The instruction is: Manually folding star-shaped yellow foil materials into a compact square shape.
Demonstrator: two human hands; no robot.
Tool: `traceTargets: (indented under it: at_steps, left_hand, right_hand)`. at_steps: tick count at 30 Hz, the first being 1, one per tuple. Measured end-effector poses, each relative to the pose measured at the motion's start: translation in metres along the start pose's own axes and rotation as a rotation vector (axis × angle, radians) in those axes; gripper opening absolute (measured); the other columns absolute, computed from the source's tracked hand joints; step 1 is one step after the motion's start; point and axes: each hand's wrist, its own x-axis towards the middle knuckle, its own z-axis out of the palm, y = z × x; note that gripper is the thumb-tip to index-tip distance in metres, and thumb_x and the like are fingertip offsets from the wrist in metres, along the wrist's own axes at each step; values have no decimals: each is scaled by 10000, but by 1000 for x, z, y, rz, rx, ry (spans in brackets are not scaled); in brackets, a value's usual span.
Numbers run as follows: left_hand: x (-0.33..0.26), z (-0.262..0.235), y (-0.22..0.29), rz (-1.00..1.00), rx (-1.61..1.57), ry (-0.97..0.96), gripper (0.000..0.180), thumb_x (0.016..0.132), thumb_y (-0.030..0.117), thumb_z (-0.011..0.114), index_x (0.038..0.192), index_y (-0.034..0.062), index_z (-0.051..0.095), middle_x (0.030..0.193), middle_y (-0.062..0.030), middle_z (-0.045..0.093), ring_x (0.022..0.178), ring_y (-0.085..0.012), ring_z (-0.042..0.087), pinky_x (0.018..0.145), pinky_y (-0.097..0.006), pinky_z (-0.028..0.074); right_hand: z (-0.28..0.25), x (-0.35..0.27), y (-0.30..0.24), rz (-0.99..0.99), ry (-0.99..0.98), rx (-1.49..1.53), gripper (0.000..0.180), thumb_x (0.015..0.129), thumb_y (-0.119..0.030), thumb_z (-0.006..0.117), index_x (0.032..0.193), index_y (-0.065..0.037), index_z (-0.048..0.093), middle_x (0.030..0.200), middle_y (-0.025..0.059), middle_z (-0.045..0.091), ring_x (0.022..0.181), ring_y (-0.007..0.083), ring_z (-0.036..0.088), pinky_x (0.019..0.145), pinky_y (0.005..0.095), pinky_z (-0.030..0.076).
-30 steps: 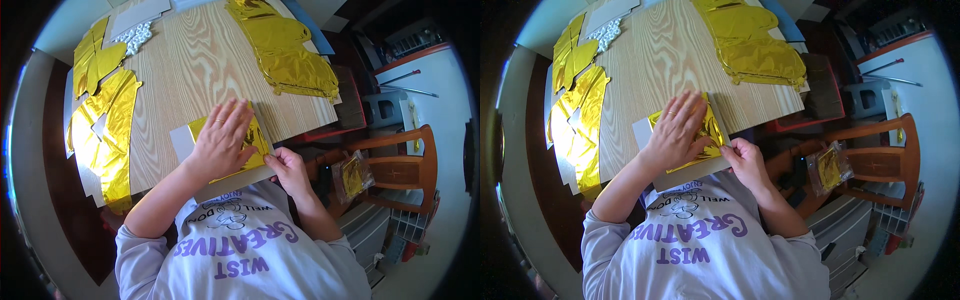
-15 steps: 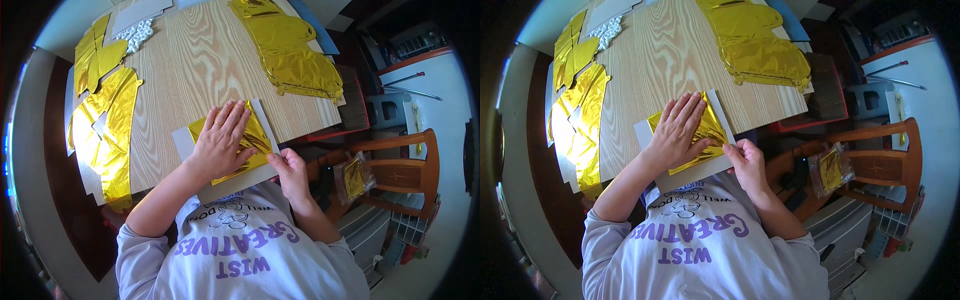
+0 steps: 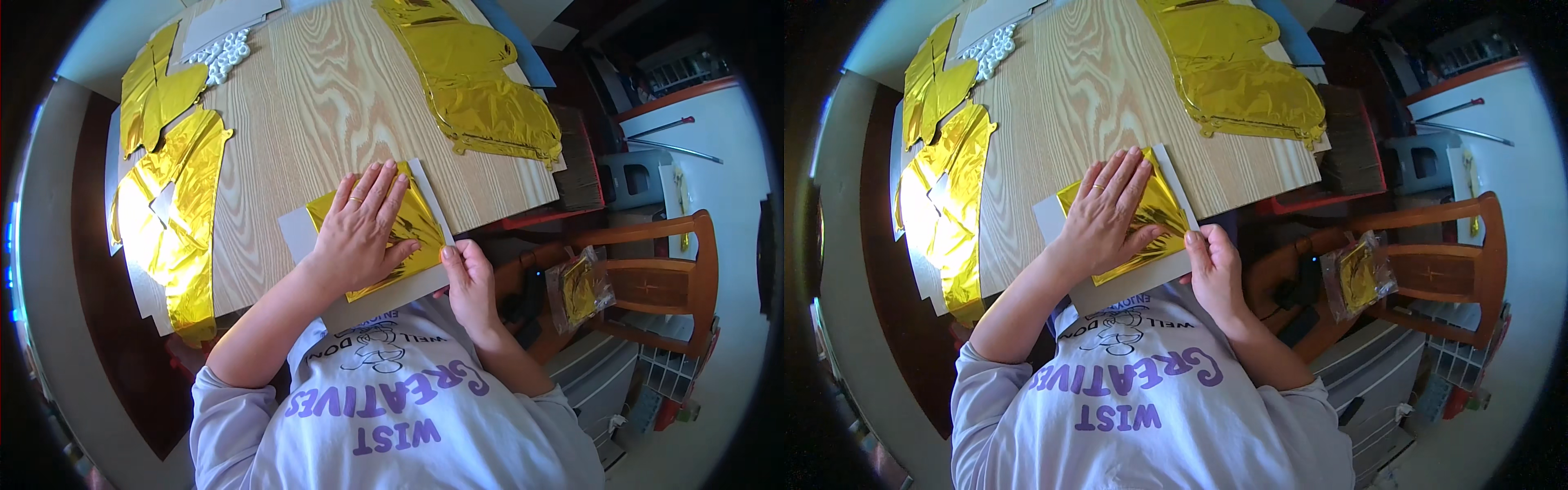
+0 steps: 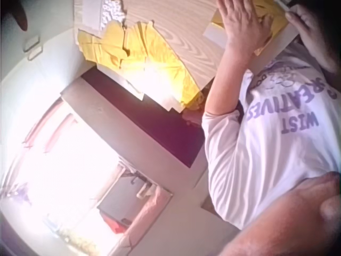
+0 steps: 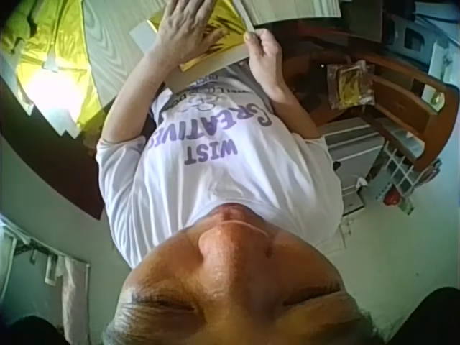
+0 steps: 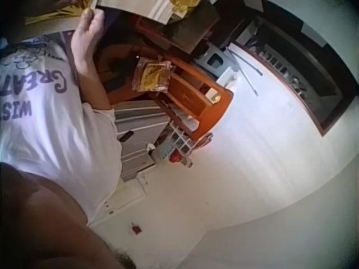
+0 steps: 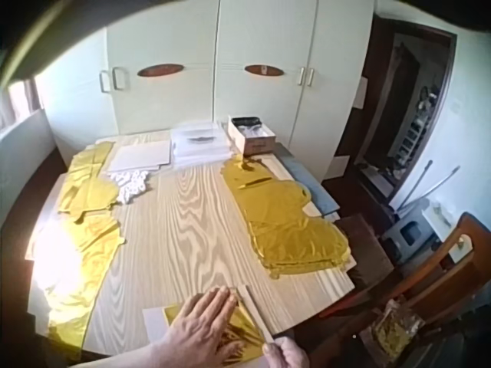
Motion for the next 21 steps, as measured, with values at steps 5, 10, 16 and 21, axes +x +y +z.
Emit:
traceTargets:
  at_steps: [5, 10, 16, 21]
  left_hand:
    - [-1, -1, 2, -25, -22, 0, 880, 969, 586, 521, 1534, -63, 333, 1605, -245, 329, 1509, -380, 290, 1230, -522, 198]
    - [0, -2, 0, -29, 12, -29, 887, 976, 597, 497, 1535, -70, 330, 1611, -237, 326, 1520, -368, 276, 1234, -508, 195]
    - [2, -2, -6, -7, -8, -34, 902, 974, 605, 510, 1564, -41, 290, 1638, -226, 282, 1534, -355, 254, 1239, -504, 185]
    - [1, -4, -15, 31, -19, -37, 930, 969, 632, 501, 1580, -26, 260, 1654, -215, 250, 1543, -350, 230, 1247, -501, 164]
  right_hand:
    - [2, -1, 1, -41, 31, 0, 240, 1073, -238, 547, 995, -13, 577, 792, 19, 607, 608, 64, 584, 496, 240, 498]
    - [4, -1, 7, -37, 78, 21, 228, 1069, -224, 560, 994, -9, 571, 787, 3, 580, 646, 55, 529, 571, 238, 466]
    - [12, 5, 18, -71, 159, 17, 212, 1063, -207, 571, 987, -9, 571, 791, -15, 550, 731, 55, 470, 661, 245, 439]
    - [20, 8, 24, -149, 195, 66, 191, 1065, -197, 557, 1000, -18, 569, 816, -1, 560, 725, 50, 480, 649, 232, 442]
